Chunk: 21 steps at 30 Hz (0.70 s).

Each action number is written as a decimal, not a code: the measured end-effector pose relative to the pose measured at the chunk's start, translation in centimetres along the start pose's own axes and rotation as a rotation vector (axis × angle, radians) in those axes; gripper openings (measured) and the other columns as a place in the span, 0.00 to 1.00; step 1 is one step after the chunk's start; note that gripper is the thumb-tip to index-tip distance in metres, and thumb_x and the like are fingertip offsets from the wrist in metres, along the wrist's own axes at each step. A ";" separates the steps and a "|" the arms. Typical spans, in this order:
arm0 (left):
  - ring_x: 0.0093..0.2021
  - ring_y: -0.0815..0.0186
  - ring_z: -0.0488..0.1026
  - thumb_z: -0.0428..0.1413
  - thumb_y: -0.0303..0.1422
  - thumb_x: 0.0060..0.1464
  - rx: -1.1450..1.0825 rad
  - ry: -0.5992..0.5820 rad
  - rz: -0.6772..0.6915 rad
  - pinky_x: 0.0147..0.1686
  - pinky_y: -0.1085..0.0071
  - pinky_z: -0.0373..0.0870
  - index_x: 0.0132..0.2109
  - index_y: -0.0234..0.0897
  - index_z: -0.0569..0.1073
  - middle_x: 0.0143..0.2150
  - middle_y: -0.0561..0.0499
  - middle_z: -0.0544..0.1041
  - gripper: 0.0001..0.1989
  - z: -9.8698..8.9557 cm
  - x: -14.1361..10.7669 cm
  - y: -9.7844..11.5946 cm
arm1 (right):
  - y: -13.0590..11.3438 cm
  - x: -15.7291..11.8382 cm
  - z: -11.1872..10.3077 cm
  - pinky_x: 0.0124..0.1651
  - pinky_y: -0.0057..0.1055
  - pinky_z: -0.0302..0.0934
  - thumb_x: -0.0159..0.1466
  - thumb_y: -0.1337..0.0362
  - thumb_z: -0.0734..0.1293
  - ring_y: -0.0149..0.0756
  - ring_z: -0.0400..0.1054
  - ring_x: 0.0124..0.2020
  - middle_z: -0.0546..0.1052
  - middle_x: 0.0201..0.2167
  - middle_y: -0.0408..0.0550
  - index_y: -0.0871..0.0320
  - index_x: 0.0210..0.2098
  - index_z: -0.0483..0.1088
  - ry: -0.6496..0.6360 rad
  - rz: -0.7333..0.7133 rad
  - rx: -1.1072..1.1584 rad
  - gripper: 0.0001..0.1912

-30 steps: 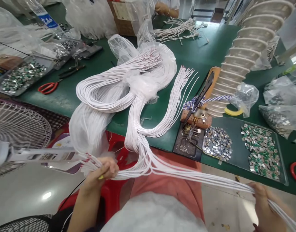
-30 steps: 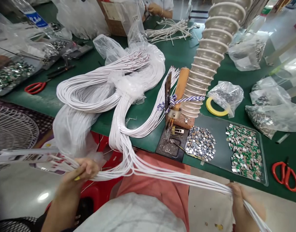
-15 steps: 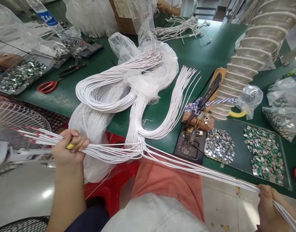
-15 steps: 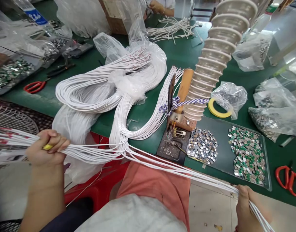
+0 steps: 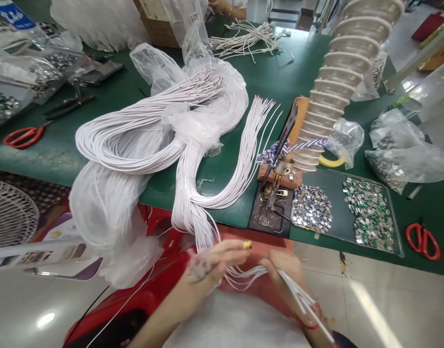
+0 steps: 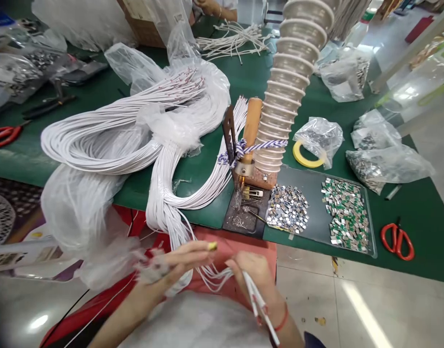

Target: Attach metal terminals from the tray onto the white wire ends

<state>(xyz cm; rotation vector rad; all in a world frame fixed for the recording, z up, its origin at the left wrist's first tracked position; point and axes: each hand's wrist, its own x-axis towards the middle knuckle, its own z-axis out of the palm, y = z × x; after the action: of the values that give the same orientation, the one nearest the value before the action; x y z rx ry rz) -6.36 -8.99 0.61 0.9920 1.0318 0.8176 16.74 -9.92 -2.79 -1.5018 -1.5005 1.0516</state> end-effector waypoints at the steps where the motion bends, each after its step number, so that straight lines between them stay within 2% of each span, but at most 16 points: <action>1: 0.61 0.42 0.76 0.60 0.43 0.63 0.062 -0.019 0.011 0.59 0.47 0.74 0.49 0.45 0.87 0.58 0.42 0.83 0.15 1.4 1.0 -0.5 | -0.3 0.0 1.1 0.26 0.33 0.63 0.72 0.43 0.62 0.37 0.66 0.19 0.71 0.17 0.43 0.50 0.21 0.70 -0.017 -0.064 -0.048 0.28; 3: 0.59 0.43 0.76 0.57 0.44 0.66 0.130 -0.071 0.034 0.61 0.49 0.71 0.56 0.44 0.84 0.58 0.42 0.82 0.19 3.3 2.5 -1.4 | -0.7 -0.1 2.2 0.27 0.33 0.63 0.76 0.49 0.57 0.37 0.66 0.20 0.73 0.19 0.44 0.52 0.23 0.70 -0.015 -0.097 -0.071 0.28; 5: 0.48 0.47 0.80 0.53 0.40 0.69 0.173 -0.196 0.004 0.53 0.54 0.76 0.56 0.41 0.83 0.48 0.43 0.85 0.18 4.2 3.2 -2.1 | -0.8 -0.4 1.9 0.25 0.32 0.62 0.76 0.54 0.58 0.35 0.65 0.19 0.72 0.19 0.43 0.52 0.23 0.69 -0.019 -0.104 -0.080 0.26; 7: 0.39 0.53 0.79 0.51 0.35 0.69 0.203 -0.299 -0.019 0.44 0.60 0.76 0.51 0.37 0.84 0.37 0.46 0.84 0.17 4.4 3.5 -2.3 | -0.8 -0.4 0.8 0.24 0.31 0.61 0.75 0.55 0.61 0.34 0.65 0.18 0.73 0.18 0.42 0.53 0.22 0.70 -0.017 -0.108 -0.085 0.25; 8: 0.37 0.55 0.78 0.51 0.33 0.69 0.215 -0.331 -0.019 0.42 0.62 0.75 0.49 0.36 0.84 0.35 0.47 0.83 0.16 4.5 3.6 -2.3 | -0.8 -0.5 0.1 0.25 0.30 0.62 0.74 0.55 0.62 0.34 0.67 0.19 0.75 0.19 0.43 0.53 0.23 0.72 -0.004 -0.103 -0.087 0.24; 12: 0.40 0.58 0.76 0.52 0.29 0.66 0.225 -0.425 -0.013 0.43 0.65 0.71 0.43 0.36 0.81 0.38 0.49 0.81 0.12 4.6 4.0 -2.6 | -0.7 -0.5 -2.5 0.25 0.28 0.63 0.74 0.52 0.62 0.35 0.72 0.21 0.79 0.20 0.44 0.55 0.25 0.77 0.102 -0.029 -0.026 0.25; 15: 0.36 0.62 0.70 0.53 0.35 0.68 0.225 -0.457 -0.086 0.38 0.68 0.67 0.37 0.36 0.76 0.34 0.51 0.76 0.12 4.7 4.4 -3.2 | -0.6 -0.4 -2.6 0.21 0.27 0.57 0.73 0.48 0.63 0.33 0.65 0.16 0.73 0.14 0.43 0.56 0.20 0.75 0.146 0.032 0.056 0.30; 18: 0.29 0.67 0.62 0.53 0.49 0.68 0.144 -0.455 -0.183 0.29 0.71 0.61 0.35 0.37 0.69 0.29 0.55 0.68 0.20 4.9 4.9 -3.2 | -0.4 -0.1 -1.1 0.20 0.27 0.53 0.72 0.44 0.63 0.30 0.58 0.16 0.66 0.13 0.41 0.56 0.17 0.69 0.111 0.059 0.116 0.32; 21: 0.25 0.70 0.56 0.56 0.56 0.63 0.024 -0.452 -0.229 0.25 0.73 0.56 0.32 0.39 0.64 0.26 0.58 0.62 0.25 5.1 5.4 -2.7 | -0.5 0.3 0.1 0.22 0.27 0.55 0.71 0.42 0.63 0.31 0.60 0.19 0.68 0.16 0.41 0.56 0.20 0.71 0.054 0.059 0.154 0.31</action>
<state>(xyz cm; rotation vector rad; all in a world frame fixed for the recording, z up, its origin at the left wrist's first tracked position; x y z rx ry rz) 0.37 -6.39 -2.66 0.9983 0.7459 0.3676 16.42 -9.63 -2.38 -1.4616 -1.3146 1.1259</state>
